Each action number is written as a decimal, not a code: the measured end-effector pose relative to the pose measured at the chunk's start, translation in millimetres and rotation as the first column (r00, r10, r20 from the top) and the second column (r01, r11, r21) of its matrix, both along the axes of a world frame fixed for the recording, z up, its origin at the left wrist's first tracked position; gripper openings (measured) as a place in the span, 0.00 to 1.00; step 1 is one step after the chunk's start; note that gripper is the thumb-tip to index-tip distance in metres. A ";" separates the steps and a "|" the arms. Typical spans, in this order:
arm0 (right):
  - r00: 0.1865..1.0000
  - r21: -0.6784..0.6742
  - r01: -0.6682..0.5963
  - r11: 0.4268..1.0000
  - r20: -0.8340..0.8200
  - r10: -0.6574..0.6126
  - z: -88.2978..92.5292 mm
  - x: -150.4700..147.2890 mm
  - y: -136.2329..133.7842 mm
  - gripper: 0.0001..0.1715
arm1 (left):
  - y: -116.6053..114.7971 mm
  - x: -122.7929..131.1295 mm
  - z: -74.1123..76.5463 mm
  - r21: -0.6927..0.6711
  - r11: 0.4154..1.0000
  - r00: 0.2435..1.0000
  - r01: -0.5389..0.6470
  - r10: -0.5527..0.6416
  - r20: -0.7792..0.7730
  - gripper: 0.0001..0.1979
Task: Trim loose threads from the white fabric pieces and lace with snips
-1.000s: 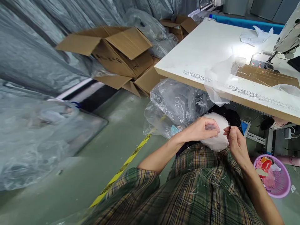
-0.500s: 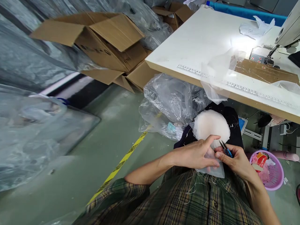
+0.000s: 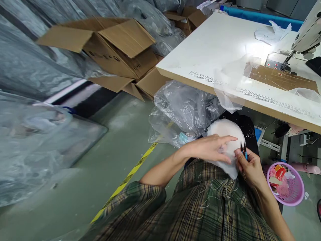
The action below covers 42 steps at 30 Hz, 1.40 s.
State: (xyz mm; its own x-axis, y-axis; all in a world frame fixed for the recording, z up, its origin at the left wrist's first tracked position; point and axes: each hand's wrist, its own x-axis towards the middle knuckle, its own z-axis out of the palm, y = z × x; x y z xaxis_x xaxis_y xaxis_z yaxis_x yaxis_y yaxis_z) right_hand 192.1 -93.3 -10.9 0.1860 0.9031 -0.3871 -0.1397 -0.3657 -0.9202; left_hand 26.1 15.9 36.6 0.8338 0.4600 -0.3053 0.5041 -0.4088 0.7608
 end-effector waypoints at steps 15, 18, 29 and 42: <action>0.818 0.279 0.271 0.921 0.438 -0.373 -31.7 16.4 19.6 0.26 | -20.7 29.0 -86.8 0.582 0.706 0.873 -0.404 0.107 0.476 0.25; 0.894 0.220 0.168 0.961 0.377 -0.243 -42.4 15.3 42.5 0.28 | -12.0 33.2 -100.3 0.569 0.762 0.904 -0.310 0.051 0.424 0.28; 0.899 0.189 0.185 0.964 0.365 -0.243 -84.3 15.8 72.0 0.28 | 9.0 34.7 -131.9 0.491 0.846 0.951 -0.210 0.058 0.305 0.27; 0.865 0.519 -0.047 0.854 0.448 -0.225 -15.7 7.9 123.6 0.16 | 13.5 12.5 -91.4 0.553 0.620 0.774 -0.556 0.145 0.616 0.18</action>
